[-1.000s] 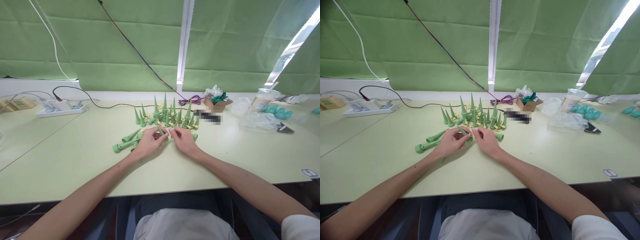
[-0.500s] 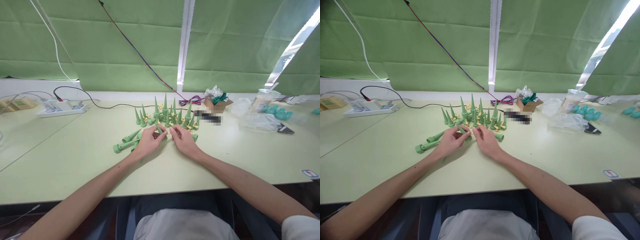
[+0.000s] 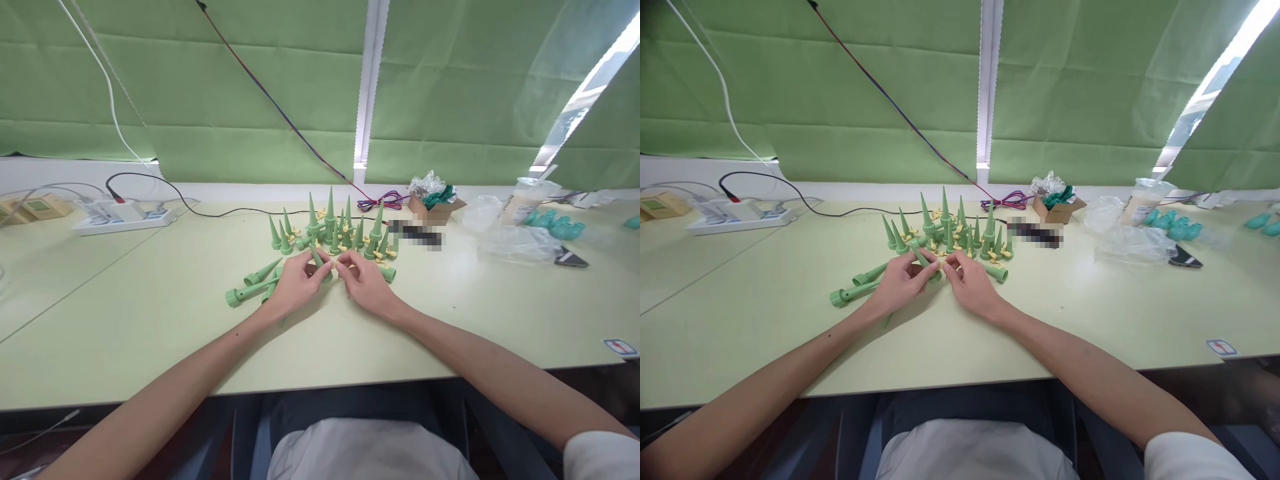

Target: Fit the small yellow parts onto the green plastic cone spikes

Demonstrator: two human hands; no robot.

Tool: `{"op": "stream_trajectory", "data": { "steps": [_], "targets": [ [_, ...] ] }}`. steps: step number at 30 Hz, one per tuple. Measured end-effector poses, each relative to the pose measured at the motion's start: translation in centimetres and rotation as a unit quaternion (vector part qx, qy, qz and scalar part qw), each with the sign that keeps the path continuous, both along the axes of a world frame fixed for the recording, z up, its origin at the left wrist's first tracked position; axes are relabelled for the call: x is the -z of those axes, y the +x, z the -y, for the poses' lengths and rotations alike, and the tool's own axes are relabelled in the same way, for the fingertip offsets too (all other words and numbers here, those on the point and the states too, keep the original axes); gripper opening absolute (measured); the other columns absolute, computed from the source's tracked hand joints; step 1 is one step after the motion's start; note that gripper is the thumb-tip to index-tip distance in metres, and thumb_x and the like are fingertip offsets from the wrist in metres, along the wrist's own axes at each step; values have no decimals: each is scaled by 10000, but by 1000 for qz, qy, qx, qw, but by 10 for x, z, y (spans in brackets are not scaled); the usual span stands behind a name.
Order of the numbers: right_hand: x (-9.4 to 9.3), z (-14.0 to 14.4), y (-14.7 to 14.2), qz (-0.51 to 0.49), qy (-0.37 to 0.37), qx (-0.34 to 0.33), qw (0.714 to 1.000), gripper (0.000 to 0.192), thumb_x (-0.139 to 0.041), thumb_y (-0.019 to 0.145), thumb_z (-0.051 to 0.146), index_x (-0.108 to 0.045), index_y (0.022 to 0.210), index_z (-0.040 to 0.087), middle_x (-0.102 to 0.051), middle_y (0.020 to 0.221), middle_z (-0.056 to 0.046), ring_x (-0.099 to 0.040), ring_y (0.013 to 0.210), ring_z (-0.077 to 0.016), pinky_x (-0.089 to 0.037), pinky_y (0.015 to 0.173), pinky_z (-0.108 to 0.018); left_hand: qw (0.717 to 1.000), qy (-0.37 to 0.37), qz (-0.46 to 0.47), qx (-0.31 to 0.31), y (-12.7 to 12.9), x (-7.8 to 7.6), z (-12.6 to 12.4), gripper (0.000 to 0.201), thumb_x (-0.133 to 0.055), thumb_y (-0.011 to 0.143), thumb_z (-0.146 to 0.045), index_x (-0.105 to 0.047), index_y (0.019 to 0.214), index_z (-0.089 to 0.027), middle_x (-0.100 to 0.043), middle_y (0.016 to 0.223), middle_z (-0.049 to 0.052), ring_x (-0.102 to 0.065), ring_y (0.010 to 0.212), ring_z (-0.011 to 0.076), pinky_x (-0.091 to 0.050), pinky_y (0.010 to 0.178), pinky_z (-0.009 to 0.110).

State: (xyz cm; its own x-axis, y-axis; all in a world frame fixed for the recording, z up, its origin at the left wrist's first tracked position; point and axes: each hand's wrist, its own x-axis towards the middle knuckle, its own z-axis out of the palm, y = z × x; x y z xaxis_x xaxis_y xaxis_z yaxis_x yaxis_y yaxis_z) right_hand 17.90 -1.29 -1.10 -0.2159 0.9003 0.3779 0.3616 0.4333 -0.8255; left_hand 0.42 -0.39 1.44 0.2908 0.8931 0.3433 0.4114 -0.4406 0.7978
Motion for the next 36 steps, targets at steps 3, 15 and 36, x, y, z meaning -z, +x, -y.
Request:
{"op": "stream_trajectory", "data": {
  "steps": [3, 15, 36],
  "targets": [
    [-2, 1, 0, 6, 2, 5, 1000, 239, -453, 963, 429, -495, 861, 217, -585, 747, -4, -511, 580, -141, -400, 568, -277, 1000, 5, -8, 5, -1, 2, -1, 248, -601, 883, -417, -611, 816, -178, -524, 524, -43, -428, 408, 91, -335, 431, 235],
    [1, -3, 0, 68, 45, 46, 996, 444, -364, 1001, 451, -400, 633, 206, -440, 578, 23, -395, 565, -133, -299, 571, -280, 999, 18, -22, 17, -1, 3, -1, 274, -562, 909, -434, -605, 822, -179, -524, 524, -43, -422, 416, 92, -328, 431, 240],
    [1, -1, -1, 51, 29, 27, 998, 337, -414, 983, 416, -441, 713, 215, -515, 625, 20, -431, 559, -137, -335, 577, -278, 997, 58, -44, 2, -2, 9, -5, 268, -553, 918, -421, -598, 803, -183, -480, 502, -50, -400, 418, 92, -308, 438, 240]
  ]
}}
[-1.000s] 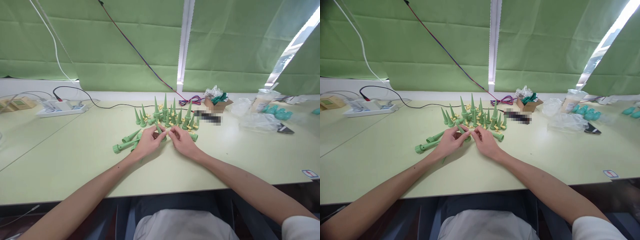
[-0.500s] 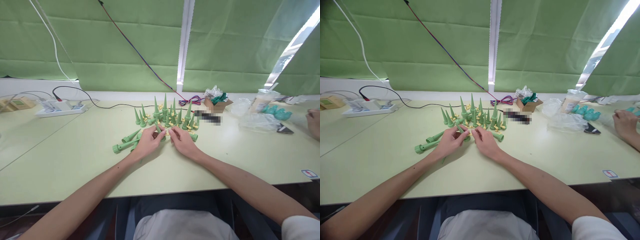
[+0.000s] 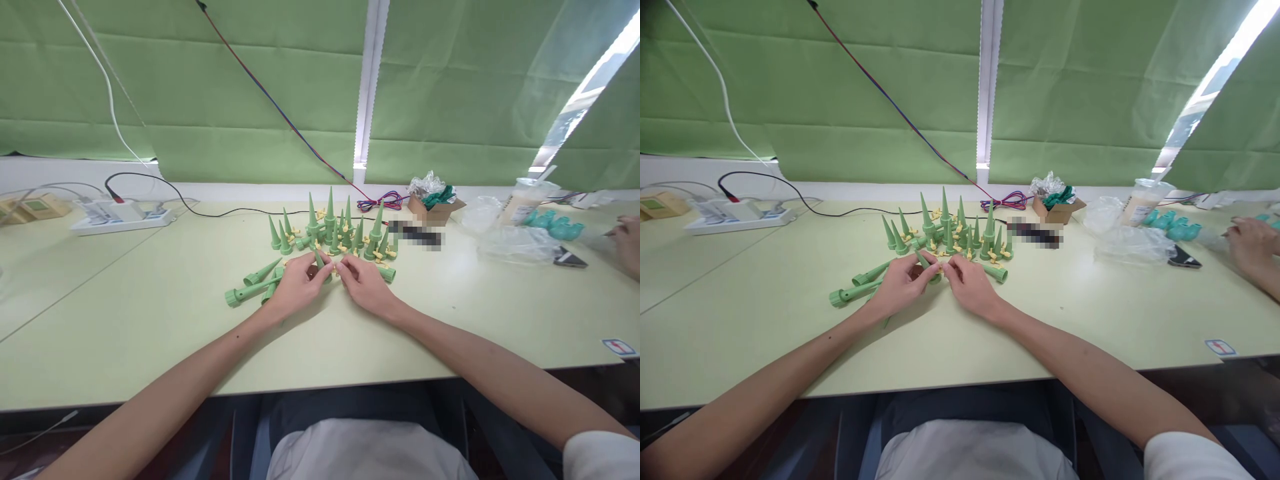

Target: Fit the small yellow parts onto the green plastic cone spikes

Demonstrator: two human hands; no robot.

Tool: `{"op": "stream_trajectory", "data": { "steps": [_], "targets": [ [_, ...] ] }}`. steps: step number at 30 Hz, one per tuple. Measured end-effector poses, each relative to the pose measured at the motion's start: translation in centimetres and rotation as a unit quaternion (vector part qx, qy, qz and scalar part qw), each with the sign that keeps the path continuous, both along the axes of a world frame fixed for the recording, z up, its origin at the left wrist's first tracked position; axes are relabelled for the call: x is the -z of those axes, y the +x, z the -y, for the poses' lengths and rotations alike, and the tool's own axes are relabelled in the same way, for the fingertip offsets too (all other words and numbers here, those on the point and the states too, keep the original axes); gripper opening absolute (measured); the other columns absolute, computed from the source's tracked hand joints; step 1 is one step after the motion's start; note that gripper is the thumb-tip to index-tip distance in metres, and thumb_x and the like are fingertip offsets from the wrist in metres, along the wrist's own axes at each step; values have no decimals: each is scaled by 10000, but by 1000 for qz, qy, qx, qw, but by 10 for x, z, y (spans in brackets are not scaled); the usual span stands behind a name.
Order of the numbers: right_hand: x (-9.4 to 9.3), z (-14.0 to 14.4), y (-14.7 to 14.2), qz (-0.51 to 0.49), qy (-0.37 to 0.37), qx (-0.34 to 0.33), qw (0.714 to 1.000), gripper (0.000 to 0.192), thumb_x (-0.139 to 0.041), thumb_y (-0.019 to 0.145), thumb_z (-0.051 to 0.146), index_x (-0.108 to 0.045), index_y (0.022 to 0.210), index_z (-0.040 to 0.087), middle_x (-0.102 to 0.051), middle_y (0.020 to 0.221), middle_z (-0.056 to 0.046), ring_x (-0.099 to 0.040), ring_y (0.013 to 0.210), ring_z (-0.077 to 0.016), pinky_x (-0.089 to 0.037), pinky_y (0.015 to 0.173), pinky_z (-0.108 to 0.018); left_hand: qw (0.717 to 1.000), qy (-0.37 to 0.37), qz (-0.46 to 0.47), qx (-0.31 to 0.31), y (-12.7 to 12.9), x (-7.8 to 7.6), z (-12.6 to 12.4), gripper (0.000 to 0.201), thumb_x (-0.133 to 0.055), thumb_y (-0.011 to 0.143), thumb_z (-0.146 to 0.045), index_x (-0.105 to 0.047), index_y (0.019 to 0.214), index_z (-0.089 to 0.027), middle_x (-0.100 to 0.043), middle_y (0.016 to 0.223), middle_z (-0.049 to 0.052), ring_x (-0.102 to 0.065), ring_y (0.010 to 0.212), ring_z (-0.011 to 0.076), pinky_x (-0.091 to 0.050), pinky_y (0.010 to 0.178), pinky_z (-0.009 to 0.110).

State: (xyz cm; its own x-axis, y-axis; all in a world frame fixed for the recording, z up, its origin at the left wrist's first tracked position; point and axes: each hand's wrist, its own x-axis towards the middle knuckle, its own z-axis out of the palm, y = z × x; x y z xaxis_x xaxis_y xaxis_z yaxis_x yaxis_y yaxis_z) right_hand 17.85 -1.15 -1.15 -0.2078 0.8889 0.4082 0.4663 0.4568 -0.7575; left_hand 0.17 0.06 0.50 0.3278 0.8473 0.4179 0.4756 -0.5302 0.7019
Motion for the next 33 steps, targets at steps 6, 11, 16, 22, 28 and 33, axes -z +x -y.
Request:
{"op": "stream_trajectory", "data": {
  "steps": [6, 11, 16, 22, 28, 33],
  "targets": [
    [2, -2, 1, 13, 17, 1, 1000, 411, -373, 1002, 426, -458, 667, 205, -487, 602, 20, -430, 576, -137, -322, 589, -272, 1000, 2, -7, 1, 0, 0, 0, 267, -555, 920, -416, -599, 796, -183, -505, 511, -45, -434, 437, 97, -338, 455, 238],
    [3, -1, 0, 10, 1, 4, 1000, 447, -363, 1002, 446, -510, 661, 197, -519, 598, 11, -460, 581, -140, -344, 602, -272, 1000, 5, -1, 1, 1, -2, 1, 262, -557, 917, -411, -611, 802, -181, -559, 554, -31, -443, 443, 98, -350, 460, 239],
    [2, -1, 0, 7, -3, 8, 1000, 434, -376, 995, 453, -543, 686, 198, -529, 583, 10, -470, 562, -145, -357, 591, -280, 1000, 2, 2, -11, 2, -4, 2, 247, -553, 914, -396, -621, 825, -175, -563, 560, -32, -451, 456, 102, -368, 483, 242],
    [2, 1, 0, -49, -22, -17, 998, 212, -473, 958, 417, -537, 970, 215, -575, 645, 24, -545, 572, -158, -403, 580, -283, 1000, 3, 2, -25, 2, -5, 2, 246, -561, 905, -390, -623, 807, -173, -578, 583, -27, -458, 471, 106, -373, 499, 247],
    [0, 2, 0, -40, -27, -29, 998, 172, -455, 964, 380, -518, 940, 221, -560, 657, 27, -511, 557, -151, -385, 571, -282, 1000, 1, -5, -24, 2, -5, 2, 249, -554, 912, -389, -628, 811, -174, -544, 563, -36, -436, 465, 100, -360, 494, 244],
    [2, 0, 0, -24, -14, -16, 999, 187, -457, 966, 381, -511, 891, 218, -512, 629, 35, -459, 554, -144, -341, 562, -277, 1000, 1, -7, -19, 2, -2, 1, 235, -556, 914, -386, -638, 851, -175, -536, 570, -39, -422, 463, 94, -357, 490, 239]
  ]
}}
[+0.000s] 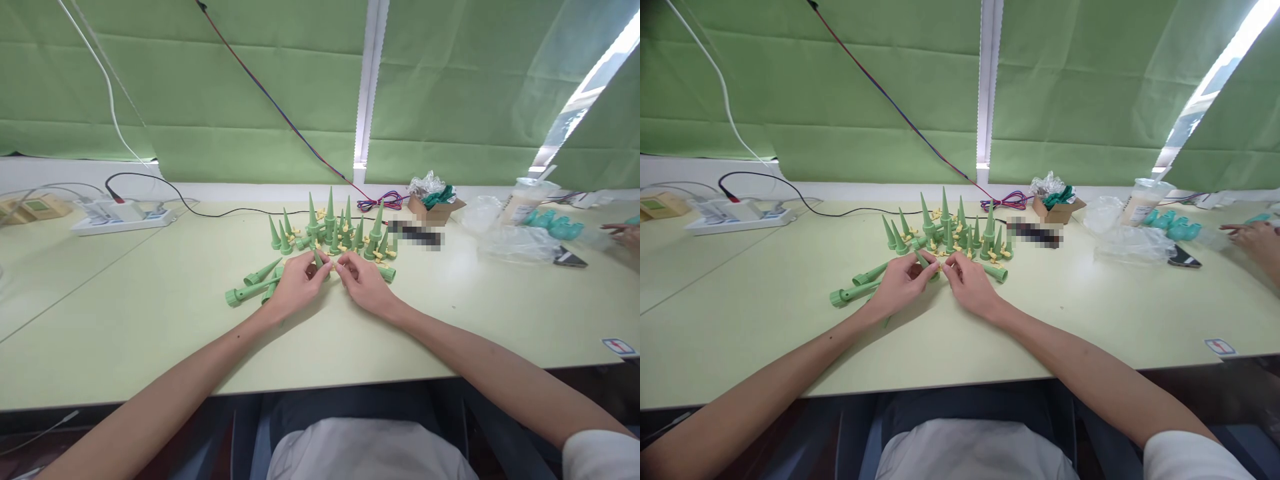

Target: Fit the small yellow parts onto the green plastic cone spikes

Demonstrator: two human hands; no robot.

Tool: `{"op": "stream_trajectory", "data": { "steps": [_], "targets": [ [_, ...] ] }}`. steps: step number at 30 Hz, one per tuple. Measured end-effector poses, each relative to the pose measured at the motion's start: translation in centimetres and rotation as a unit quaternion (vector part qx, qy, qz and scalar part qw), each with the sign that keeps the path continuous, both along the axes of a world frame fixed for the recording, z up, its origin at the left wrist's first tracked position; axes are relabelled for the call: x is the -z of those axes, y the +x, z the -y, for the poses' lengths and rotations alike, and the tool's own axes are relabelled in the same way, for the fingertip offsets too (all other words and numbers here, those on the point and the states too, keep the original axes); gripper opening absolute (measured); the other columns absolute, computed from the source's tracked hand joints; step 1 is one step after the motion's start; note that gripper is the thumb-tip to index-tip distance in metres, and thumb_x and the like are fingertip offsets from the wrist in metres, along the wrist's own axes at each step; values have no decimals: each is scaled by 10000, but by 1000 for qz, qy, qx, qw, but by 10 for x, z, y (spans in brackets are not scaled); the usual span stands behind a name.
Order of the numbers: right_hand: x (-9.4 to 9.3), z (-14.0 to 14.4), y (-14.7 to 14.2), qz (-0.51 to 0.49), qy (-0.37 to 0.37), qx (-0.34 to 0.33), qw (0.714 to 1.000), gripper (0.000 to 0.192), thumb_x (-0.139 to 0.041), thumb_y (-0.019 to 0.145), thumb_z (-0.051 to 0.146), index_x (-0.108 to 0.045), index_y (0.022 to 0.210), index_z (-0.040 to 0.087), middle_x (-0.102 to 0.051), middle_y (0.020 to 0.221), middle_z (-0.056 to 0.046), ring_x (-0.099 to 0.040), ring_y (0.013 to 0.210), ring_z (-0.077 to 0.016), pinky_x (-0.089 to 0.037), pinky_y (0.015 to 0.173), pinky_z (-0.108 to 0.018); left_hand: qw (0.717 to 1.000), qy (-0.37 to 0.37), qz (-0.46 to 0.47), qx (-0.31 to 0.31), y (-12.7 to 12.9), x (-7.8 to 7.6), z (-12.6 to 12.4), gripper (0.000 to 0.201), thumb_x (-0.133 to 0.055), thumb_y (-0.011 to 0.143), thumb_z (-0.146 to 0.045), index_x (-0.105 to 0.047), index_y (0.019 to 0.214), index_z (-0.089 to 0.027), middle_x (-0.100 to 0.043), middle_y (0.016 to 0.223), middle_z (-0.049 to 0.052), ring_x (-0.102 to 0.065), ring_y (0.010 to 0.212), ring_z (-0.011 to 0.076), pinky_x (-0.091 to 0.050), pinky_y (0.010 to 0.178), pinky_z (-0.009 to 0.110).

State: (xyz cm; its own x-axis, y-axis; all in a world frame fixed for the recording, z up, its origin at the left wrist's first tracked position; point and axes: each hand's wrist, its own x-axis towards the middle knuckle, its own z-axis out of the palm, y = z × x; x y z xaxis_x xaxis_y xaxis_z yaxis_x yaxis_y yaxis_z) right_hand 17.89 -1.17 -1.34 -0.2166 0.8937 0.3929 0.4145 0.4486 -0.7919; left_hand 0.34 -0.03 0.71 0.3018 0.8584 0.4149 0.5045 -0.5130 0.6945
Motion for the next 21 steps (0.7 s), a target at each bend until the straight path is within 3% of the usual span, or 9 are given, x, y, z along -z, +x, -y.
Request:
{"op": "stream_trajectory", "data": {
  "steps": [6, 13, 21],
  "targets": [
    [1, -2, 0, 23, 15, 17, 999, 234, -441, 973, 358, -478, 796, 209, -491, 632, 35, -416, 560, -131, -304, 567, -273, 1000, 12, -9, 15, -3, 5, -3, 254, -559, 914, -411, -629, 842, -177, -583, 642, -24, -404, 469, 85, -348, 475, 234],
    [-1, -4, -1, 64, 26, 34, 997, 369, -382, 997, 363, -386, 662, 210, -449, 600, 26, -386, 566, -134, -279, 575, -285, 998, 38, -20, 40, -3, 5, -1, 197, -565, 910, -354, -645, 894, -175, -523, 558, -49, -433, 466, 89, -368, 483, 224],
    [-2, -2, 0, 48, 3, 15, 999, 335, -387, 1005, 379, -465, 728, 207, -549, 629, 15, -472, 569, -137, -342, 594, -283, 997, 65, -41, 24, -2, 5, -3, 180, -559, 918, -329, -647, 874, -177, -537, 573, -48, -439, 485, 89, -364, 503, 230]
  ]
}}
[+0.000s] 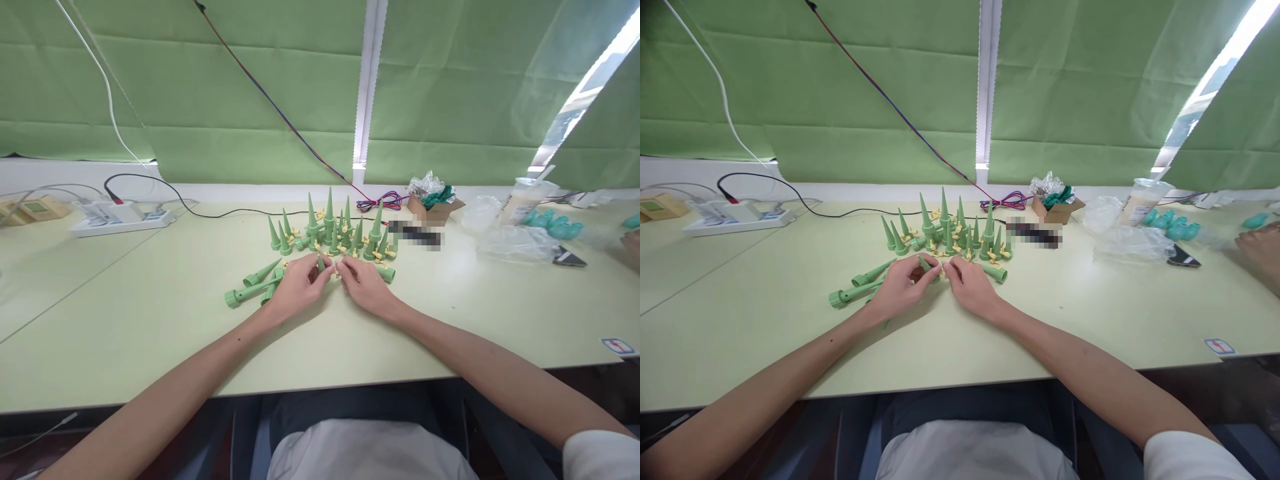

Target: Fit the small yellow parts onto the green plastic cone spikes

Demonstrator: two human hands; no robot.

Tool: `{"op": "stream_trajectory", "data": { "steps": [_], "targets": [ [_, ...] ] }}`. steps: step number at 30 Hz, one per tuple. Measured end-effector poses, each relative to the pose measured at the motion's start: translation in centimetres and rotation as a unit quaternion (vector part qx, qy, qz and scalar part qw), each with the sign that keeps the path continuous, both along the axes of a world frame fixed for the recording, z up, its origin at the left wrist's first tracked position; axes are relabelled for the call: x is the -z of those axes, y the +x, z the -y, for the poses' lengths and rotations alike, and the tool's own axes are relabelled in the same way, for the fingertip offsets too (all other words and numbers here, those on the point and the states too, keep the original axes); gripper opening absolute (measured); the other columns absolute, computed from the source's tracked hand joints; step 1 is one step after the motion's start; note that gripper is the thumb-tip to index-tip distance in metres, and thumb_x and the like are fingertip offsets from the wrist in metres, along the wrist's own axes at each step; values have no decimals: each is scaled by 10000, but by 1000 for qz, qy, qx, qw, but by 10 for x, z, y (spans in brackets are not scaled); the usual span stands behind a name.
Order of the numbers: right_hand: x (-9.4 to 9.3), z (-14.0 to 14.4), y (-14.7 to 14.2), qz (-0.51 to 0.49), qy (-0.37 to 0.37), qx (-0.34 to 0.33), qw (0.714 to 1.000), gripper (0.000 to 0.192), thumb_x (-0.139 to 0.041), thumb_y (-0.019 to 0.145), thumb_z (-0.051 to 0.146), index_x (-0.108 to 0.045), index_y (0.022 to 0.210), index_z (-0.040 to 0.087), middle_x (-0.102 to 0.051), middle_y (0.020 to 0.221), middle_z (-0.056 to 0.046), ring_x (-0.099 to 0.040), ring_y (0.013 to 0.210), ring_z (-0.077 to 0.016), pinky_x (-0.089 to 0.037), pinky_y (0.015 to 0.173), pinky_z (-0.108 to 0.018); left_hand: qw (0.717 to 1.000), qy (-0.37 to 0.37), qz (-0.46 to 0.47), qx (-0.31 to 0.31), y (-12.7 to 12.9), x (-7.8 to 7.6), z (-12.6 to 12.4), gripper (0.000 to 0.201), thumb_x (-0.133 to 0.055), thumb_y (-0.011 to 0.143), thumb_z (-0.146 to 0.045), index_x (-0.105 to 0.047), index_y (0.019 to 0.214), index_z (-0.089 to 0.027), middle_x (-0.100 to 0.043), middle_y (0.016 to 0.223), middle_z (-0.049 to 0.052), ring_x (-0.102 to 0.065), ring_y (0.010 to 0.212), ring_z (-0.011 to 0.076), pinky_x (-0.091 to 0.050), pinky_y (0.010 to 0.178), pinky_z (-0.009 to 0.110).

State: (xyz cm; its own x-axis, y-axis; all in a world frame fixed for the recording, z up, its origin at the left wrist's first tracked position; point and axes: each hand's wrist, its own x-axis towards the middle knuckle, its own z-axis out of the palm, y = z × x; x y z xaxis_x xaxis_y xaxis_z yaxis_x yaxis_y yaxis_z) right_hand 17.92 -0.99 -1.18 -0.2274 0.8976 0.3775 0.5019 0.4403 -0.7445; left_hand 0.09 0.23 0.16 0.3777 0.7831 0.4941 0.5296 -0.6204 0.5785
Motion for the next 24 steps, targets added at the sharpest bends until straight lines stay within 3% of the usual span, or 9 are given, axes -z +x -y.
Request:
{"op": "stream_trajectory", "data": {
  "steps": [5, 10, 16, 24],
  "targets": [
    [-1, 3, -1, -36, -14, -37, 999, 177, -443, 985, 338, -562, 979, 207, -649, 780, -5, -549, 585, -137, -409, 607, -282, 1000, 2, 16, -16, 0, -2, -1, 199, -546, 930, -341, -634, 866, -174, -603, 638, -34, -465, 488, 85, -396, 521, 236],
    [1, 2, 1, -48, -4, -36, 998, 160, -447, 977, 325, -546, 929, 209, -621, 791, -7, -558, 600, -144, -423, 602, -285, 1000, -19, 22, -9, 0, -4, 0, 194, -566, 913, -356, -638, 890, -177, -594, 616, -35, -485, 485, 91, -424, 508, 230],
    [3, -1, 2, -47, -5, -20, 999, 147, -452, 969, 316, -537, 913, 211, -596, 761, -1, -558, 600, -150, -428, 601, -288, 998, -55, 17, 35, -3, -2, -2, 182, -649, 839, -316, -626, 967, -189, -650, 740, -16, -573, 575, 113, -488, 545, 236],
    [0, 0, 3, -40, -17, -22, 999, 168, -457, 968, 334, -545, 898, 210, -582, 679, 8, -547, 591, -158, -417, 609, -286, 999, 41, -11, 34, -4, -1, -4, 37, -604, 868, -198, -628, 895, -190, -663, 868, -4, -492, 571, 83, -431, 547, 227]
  ]
}}
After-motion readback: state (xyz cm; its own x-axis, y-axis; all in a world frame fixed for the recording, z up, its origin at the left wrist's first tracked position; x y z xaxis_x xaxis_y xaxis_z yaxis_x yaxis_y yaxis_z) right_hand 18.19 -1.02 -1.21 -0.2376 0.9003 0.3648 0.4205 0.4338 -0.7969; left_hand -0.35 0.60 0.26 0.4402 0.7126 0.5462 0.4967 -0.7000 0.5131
